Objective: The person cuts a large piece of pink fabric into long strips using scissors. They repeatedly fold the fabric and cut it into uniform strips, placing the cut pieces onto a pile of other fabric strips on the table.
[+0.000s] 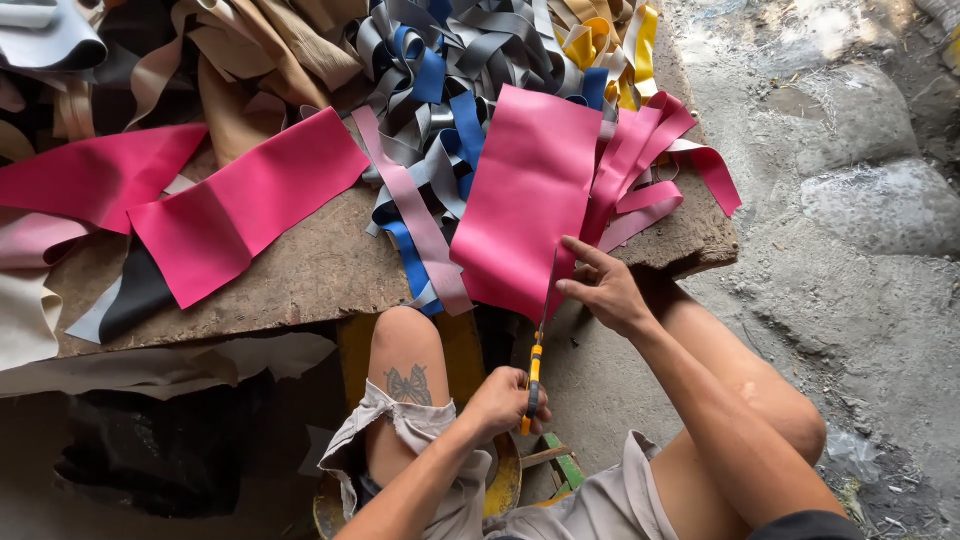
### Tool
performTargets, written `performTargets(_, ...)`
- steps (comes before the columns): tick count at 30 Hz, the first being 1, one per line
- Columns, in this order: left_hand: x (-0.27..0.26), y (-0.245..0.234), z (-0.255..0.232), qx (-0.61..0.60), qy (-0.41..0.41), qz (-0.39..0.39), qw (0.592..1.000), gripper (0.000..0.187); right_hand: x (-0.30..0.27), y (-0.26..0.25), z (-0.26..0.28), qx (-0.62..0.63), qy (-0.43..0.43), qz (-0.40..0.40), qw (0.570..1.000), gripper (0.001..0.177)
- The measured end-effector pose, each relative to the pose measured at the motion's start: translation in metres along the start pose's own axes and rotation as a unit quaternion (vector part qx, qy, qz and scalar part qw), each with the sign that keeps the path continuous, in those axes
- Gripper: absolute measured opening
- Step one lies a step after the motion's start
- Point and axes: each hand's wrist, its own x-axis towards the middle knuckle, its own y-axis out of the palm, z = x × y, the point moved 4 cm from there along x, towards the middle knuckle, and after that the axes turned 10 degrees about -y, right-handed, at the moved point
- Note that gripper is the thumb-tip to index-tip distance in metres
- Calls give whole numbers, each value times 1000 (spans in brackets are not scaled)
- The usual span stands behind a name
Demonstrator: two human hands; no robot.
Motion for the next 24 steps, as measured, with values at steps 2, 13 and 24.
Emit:
performTargets(2, -1, -1, 2, 2, -7, 5, 1000, 12, -2, 9, 16, 8, -7, 6, 1000, 85)
performTargets(13, -1, -4, -11, 26, 7, -4, 1000, 13, -20, 27, 58, 50, -24, 32, 998, 110)
performTargets(24, -45, 5, 3, -8, 53, 54, 997, 8, -27, 10, 41, 26, -46, -62, 997, 89)
